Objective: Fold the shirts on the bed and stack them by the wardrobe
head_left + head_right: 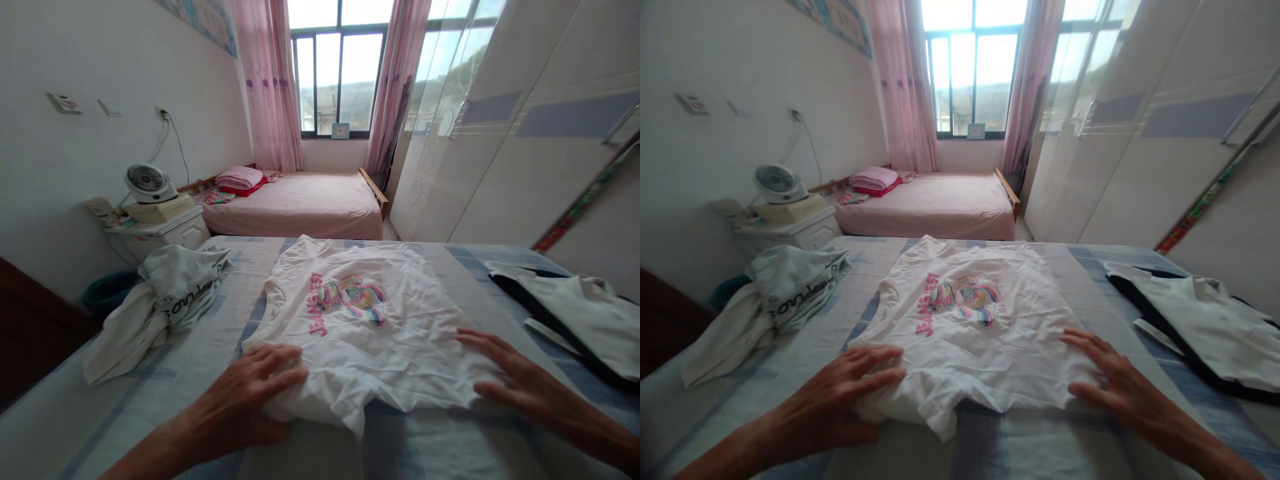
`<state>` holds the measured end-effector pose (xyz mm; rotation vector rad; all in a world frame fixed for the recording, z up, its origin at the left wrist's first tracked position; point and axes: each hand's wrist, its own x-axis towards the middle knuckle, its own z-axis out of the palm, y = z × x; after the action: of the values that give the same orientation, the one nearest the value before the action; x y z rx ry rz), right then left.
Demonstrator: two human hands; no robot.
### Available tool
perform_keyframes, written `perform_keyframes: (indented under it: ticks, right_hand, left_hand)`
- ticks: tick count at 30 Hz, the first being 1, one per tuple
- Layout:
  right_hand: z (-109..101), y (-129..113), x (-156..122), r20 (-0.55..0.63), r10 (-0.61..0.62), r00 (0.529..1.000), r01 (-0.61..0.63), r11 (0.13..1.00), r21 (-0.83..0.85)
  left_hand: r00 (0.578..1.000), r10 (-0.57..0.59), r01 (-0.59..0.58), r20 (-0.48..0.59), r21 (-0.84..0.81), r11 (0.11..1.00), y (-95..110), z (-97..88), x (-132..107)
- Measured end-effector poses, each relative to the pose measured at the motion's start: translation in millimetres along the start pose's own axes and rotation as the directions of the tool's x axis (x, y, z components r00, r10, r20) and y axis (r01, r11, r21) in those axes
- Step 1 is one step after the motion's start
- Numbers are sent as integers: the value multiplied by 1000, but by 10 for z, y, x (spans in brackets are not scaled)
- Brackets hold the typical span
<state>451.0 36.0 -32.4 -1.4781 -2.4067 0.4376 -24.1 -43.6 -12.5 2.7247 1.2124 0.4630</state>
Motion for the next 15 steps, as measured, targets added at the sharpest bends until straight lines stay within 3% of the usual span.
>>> perform_keyframes:
  ticks: [2,4,7,10,12,15]
  right_hand:
    - [62,34,-216,19,-10,1000,11,1000,-26]
    - [122,55,-275,-40,6,999,-7,1000,-25]
    - [129,17,-144,-152,113,982,-103,992,74]
    - [-41,-106,67,-298,229,927,-168,962,217]
    - [-234,-216,149,-426,223,877,-119,959,257]
    - [-502,-364,107,-567,119,815,-33,987,160]
  left_hand:
    - [999,14,-10,-51,75,997,71,114,-48]
    - [996,5,2,-94,67,998,70,202,-5]
    - [978,-140,128,-154,-86,988,26,196,141]
    - [889,-392,314,-235,-310,898,3,-38,300]
    - [837,-469,345,-282,-392,853,14,-279,372]
    - [847,-429,295,-315,-392,871,42,-600,365]
